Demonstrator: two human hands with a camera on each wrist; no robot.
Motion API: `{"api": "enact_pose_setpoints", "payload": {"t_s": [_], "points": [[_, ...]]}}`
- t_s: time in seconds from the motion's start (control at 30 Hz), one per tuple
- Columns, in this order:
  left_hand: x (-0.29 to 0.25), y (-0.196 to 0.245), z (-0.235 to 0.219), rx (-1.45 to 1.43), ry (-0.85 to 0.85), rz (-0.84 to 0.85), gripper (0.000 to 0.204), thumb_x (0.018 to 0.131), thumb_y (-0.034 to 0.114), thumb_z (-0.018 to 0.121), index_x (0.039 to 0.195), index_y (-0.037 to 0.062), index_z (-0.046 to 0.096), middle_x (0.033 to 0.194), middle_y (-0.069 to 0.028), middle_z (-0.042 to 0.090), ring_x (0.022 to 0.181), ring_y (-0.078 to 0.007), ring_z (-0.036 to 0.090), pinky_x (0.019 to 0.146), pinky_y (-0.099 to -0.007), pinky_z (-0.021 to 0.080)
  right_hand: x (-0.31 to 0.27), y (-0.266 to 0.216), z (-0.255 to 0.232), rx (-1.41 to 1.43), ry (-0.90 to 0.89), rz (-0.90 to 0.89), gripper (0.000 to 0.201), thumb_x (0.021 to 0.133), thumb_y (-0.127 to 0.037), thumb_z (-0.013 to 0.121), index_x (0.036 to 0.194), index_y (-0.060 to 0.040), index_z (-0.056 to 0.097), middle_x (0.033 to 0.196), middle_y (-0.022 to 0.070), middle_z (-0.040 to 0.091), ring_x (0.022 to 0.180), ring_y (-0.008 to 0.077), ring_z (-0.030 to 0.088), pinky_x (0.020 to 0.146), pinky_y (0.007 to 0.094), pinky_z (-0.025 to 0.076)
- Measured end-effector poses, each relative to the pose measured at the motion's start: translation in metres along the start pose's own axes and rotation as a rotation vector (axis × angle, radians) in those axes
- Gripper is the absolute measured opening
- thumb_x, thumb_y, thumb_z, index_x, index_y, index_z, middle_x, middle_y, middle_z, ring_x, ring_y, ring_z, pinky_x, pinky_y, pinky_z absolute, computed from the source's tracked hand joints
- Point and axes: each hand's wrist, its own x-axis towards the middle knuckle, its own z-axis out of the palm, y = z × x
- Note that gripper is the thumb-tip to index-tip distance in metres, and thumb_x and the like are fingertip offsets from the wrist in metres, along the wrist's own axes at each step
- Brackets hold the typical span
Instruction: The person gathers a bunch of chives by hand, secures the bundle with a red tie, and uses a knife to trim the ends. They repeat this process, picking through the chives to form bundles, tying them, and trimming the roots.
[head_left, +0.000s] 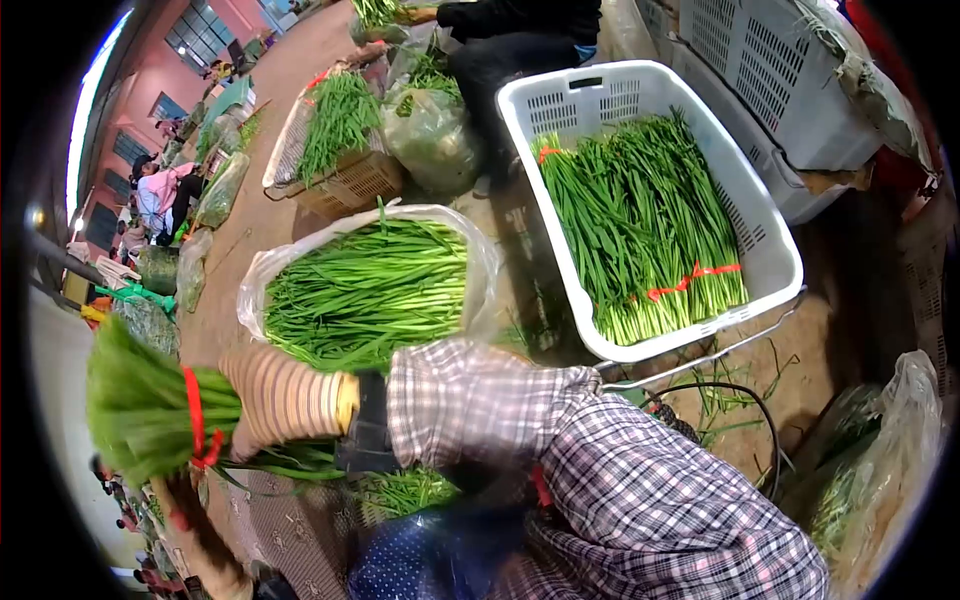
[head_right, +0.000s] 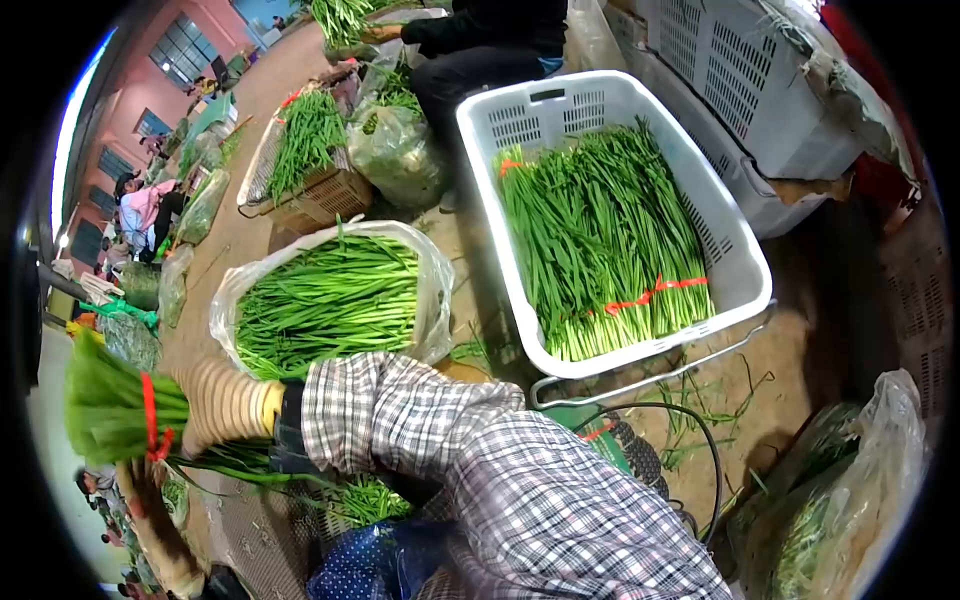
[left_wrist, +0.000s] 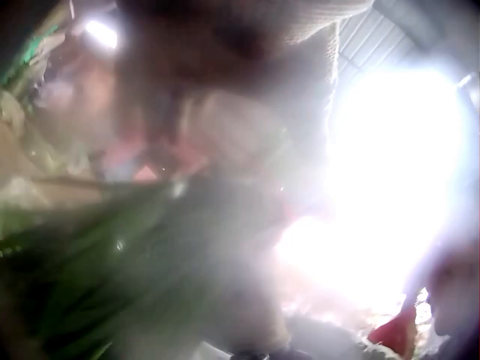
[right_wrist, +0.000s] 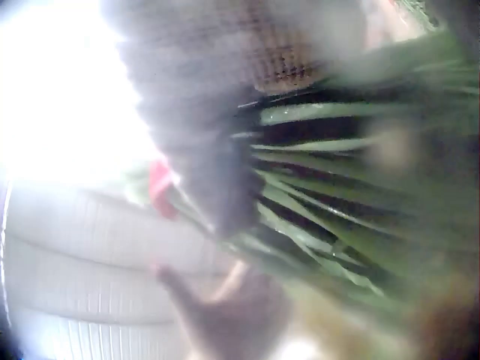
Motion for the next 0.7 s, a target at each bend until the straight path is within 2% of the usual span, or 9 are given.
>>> {"api": "enact_pose_setpoints", "payload": {"t_s": [0.07, 0.13, 0.17, 0.3, 0.37, 0.4, 0.5, 0.6, 0.7], "points": [[0.026, 0.004, 0.043, -0.077, -0.162, 0.139, 0.099, 0.081, 0.067, 0.059, 0.149, 0.0030, 0.026, 0.149, -0.0125, 0.036, 0.134, -0.0257, 0.038, 0.108, -0.0386, 0.032, 0.005, -0.018, -0.024, 0.070, 0.110, -0.058, 0.070, 0.049, -0.029, 0.089, 0.106, 0.0035, 0.063, 0.094, 0.0214, 0.069, 0.085, 0.0315, 0.068, 0.076, 0.0352, 0.055], [0.057, -0.020, 0.043, -0.389, -0.278, -0.092, 0.088, 0.085, 0.054, 0.064, 0.149, 0.0061, 0.028, 0.148, -0.0122, 0.039, 0.135, -0.0273, 0.038, 0.113, -0.0429, 0.029, 0.007, -0.031, -0.048, 0.258, 0.185, -0.094, 0.076, 0.048, -0.027, 0.090, 0.111, 0.0037, 0.061, 0.098, 0.0186, 0.070, 0.089, 0.0268, 0.068, 0.081, 0.0345, 0.055], [0.050, -0.014, 0.067, -0.450, -0.114, -0.126, 0.087, 0.079, 0.045, 0.075, 0.143, 0.0026, 0.034, 0.137, -0.0097, 0.048, 0.118, -0.0238, 0.053, 0.098, -0.0370, 0.046, 0.015, -0.030, -0.063, 0.339, 0.184, -0.114, 0.075, 0.050, -0.026, 0.089, 0.113, 0.0031, 0.060, 0.098, 0.0173, 0.070, 0.088, 0.0255, 0.068, 0.080, 0.0343, 0.054], [0.080, 0.015, 0.155, -0.644, -0.296, -0.160, 0.067, 0.082, 0.023, 0.071, 0.139, 0.0052, 0.040, 0.128, -0.0100, 0.056, 0.110, -0.0250, 0.059, 0.095, -0.0398, 0.049, 0.005, -0.010, -0.091, 0.592, 0.359, -0.137, 0.062, 0.064, -0.026, 0.081, 0.115, -0.0017, 0.057, 0.097, 0.0118, 0.068, 0.086, 0.0226, 0.065, 0.080, 0.0339, 0.052], [0.091, 0.003, 0.187, -0.752, -0.310, -0.240, 0.066, 0.084, 0.020, 0.069, 0.141, 0.0061, 0.040, 0.131, -0.0110, 0.055, 0.114, -0.0265, 0.057, 0.099, -0.0422, 0.048, -0.006, 0.019, -0.102, 0.227, 0.511, -0.072, 0.084, 0.066, -0.023, 0.079, 0.133, 0.0005, 0.033, 0.106, 0.0207, 0.062, 0.099, 0.0292, 0.062, 0.087, 0.0378, 0.050], [0.096, 0.001, 0.205, -0.756, -0.301, -0.264, 0.065, 0.083, 0.018, 0.069, 0.140, 0.0054, 0.040, 0.129, -0.0112, 0.056, 0.113, -0.0264, 0.058, 0.098, -0.0420, 0.049, -0.039, 0.001, -0.115, 0.289, 0.414, 0.018, 0.101, 0.066, -0.024, 0.080, 0.139, 0.0030, 0.016, 0.112, 0.0254, 0.059, 0.108, 0.0342, 0.059, 0.094, 0.0383, 0.047], [0.105, 0.020, 0.263, -0.686, -0.243, -0.167, 0.056, 0.080, 0.012, 0.072, 0.130, 0.0021, 0.049, 0.116, -0.0120, 0.062, 0.100, -0.0235, 0.063, 0.091, -0.0370, 0.052, -0.097, 0.009, -0.115, 0.144, 0.371, 0.107, 0.117, 0.061, -0.021, 0.084, 0.146, -0.0005, 0.006, 0.135, 0.0268, 0.039, 0.126, 0.0370, 0.043, 0.108, 0.0396, 0.037], [0.095, 0.040, 0.324, -0.829, -0.186, -0.190, 0.056, 0.073, 0.005, 0.078, 0.122, 0.0000, 0.052, 0.109, -0.0113, 0.065, 0.096, -0.0223, 0.065, 0.086, -0.0349, 0.054, -0.136, 0.040, -0.111, 0.025, 0.452, 0.203, 0.121, 0.058, -0.016, 0.086, 0.147, -0.0033, 0.005, 0.135, 0.0240, 0.038, 0.128, 0.0340, 0.041, 0.110, 0.0404, 0.036], [0.077, 0.066, 0.365, -0.870, -0.459, -0.227, 0.082, 0.072, 0.012, 0.082, 0.139, 0.0003, 0.036, 0.124, -0.0151, 0.056, 0.110, -0.0243, 0.058, 0.093, -0.0367, 0.049, -0.173, 0.068, -0.132, 0.227, 0.665, 0.181, 0.101, 0.064, -0.018, 0.084, 0.142, 0.0027, 0.024, 0.134, 0.0183, 0.047, 0.118, 0.0287, 0.052, 0.100, 0.0351, 0.046]]}}
